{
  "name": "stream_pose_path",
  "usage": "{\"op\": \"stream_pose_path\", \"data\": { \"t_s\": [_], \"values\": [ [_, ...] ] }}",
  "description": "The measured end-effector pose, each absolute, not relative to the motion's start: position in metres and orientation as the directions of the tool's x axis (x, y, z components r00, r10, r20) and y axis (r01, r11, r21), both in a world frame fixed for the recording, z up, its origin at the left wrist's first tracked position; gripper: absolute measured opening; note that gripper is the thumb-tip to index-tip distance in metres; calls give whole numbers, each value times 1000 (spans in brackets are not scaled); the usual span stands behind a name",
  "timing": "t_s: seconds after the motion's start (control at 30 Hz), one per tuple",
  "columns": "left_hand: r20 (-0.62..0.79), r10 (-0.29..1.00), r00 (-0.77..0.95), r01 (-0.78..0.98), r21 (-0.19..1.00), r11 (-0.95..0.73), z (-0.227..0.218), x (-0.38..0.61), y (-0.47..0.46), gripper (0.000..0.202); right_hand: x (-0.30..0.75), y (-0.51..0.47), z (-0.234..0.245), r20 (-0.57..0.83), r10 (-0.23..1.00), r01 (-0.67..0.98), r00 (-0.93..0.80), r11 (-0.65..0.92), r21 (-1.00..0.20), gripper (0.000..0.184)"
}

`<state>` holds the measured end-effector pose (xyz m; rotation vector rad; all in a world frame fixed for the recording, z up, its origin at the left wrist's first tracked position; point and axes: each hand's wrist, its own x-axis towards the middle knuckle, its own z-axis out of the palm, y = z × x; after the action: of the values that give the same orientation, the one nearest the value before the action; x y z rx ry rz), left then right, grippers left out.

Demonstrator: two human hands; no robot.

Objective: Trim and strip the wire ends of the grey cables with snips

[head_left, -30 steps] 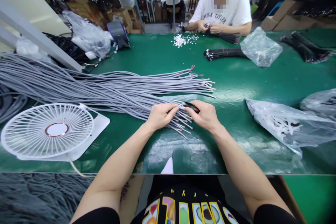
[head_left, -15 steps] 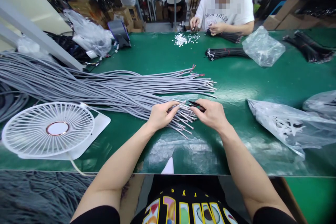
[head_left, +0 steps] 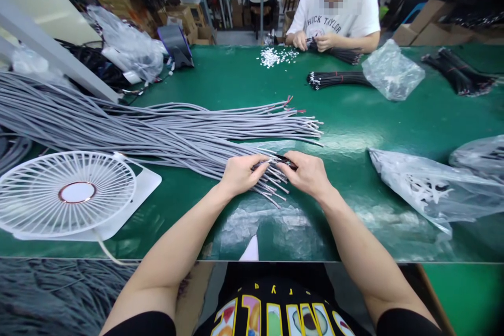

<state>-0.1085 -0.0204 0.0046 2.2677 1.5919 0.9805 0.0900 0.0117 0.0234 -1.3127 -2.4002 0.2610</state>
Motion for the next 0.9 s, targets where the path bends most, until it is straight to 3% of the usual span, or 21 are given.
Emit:
{"op": "stream_pose_path", "data": {
  "t_s": [0.17, 0.4, 0.57, 0.67, 0.8, 0.9],
  "values": [
    [300, 921, 249, 742, 552, -381, 11, -109, -21, 25, 88, 10, 24, 249, 832, 744, -495, 554, -374, 23],
    [93, 946, 309, 819, 480, -315, 20, -112, -20, 27, 84, 9, 20, 259, 839, 699, -478, 542, -466, 24],
    [151, 959, 239, 819, 499, -283, 19, -112, -20, 20, 90, 7, 30, 340, 828, 536, -445, 551, -639, 27],
    [242, 948, 205, 798, 520, -305, 17, -111, -20, 20, 98, 9, 37, 406, 815, 587, -413, 579, -565, 26],
    [337, 924, 182, 783, 519, -344, 16, -111, -21, 20, 106, 14, 37, 373, 812, 718, -449, 576, -392, 25],
    [368, 911, 186, 790, 495, -362, 16, -111, -21, 20, 105, 14, 34, 358, 816, 750, -454, 566, -341, 25]
  ]
}}
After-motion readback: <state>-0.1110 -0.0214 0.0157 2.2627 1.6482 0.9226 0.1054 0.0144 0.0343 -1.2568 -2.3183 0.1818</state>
